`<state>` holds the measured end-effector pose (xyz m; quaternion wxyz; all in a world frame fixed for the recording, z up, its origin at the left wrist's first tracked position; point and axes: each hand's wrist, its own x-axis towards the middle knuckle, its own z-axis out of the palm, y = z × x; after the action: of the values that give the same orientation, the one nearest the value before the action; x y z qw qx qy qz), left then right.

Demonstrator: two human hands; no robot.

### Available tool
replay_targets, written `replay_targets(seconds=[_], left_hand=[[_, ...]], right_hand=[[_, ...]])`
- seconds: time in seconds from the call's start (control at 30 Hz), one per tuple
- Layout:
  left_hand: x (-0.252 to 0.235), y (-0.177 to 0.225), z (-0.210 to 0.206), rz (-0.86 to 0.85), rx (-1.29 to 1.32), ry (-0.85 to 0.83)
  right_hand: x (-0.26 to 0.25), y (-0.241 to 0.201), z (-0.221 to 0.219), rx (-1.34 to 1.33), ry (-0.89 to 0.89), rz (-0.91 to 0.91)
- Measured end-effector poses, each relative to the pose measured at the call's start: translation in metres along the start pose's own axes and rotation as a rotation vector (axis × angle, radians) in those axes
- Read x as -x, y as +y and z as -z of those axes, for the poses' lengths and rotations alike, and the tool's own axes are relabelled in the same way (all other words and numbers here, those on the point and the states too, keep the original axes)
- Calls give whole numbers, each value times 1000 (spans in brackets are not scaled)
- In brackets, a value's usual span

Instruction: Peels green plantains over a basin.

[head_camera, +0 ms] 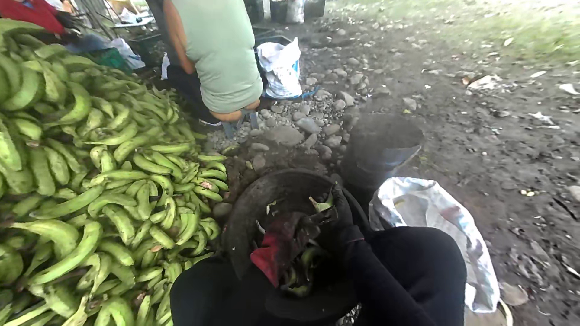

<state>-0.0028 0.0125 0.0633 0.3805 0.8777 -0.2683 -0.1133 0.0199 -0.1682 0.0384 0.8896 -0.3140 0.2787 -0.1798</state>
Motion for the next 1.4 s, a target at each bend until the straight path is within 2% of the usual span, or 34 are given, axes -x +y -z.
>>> replay_targets(seconds=[0.13, 0.33, 0.47, 0.57, 0.67, 0.8, 0.93, 1.03, 1.13, 1.2, 1.27, 1.4], left_hand=[[1, -4, -4, 11, -45, -28], [-1, -22, -10, -54, -39, 50], [-9, -48, -9, 167, 13, 46], [-5, -44, -11, 165, 173, 41], [1, -32, -15, 91, 305, 3], [4, -25, -13, 32, 227, -85], [2, -27, -15, 96, 171, -103], [-4, -35, -21, 136, 73, -18], [-15, -50, -23, 190, -114, 224], [-23, -48, -11, 309, -151, 328], [-27, -45, 0, 369, -127, 364], [-14, -38, -11, 182, 66, 282]], right_hand=[[0, 15, 3, -32, -15, -17], [6, 28, 6, -51, -34, -157], [4, 30, 18, -153, -214, -187], [4, 19, 22, -17, -153, -144], [8, 6, 23, 265, -108, -46], [8, -1, 20, 350, -143, -26], [6, 4, 22, 411, -210, -51], [8, 22, 29, 448, -301, -65], [23, 43, 36, 443, -431, -139], [39, 50, 37, 537, -402, -190], [45, 52, 41, 638, -389, -189], [13, 43, 40, 557, -266, -100]])
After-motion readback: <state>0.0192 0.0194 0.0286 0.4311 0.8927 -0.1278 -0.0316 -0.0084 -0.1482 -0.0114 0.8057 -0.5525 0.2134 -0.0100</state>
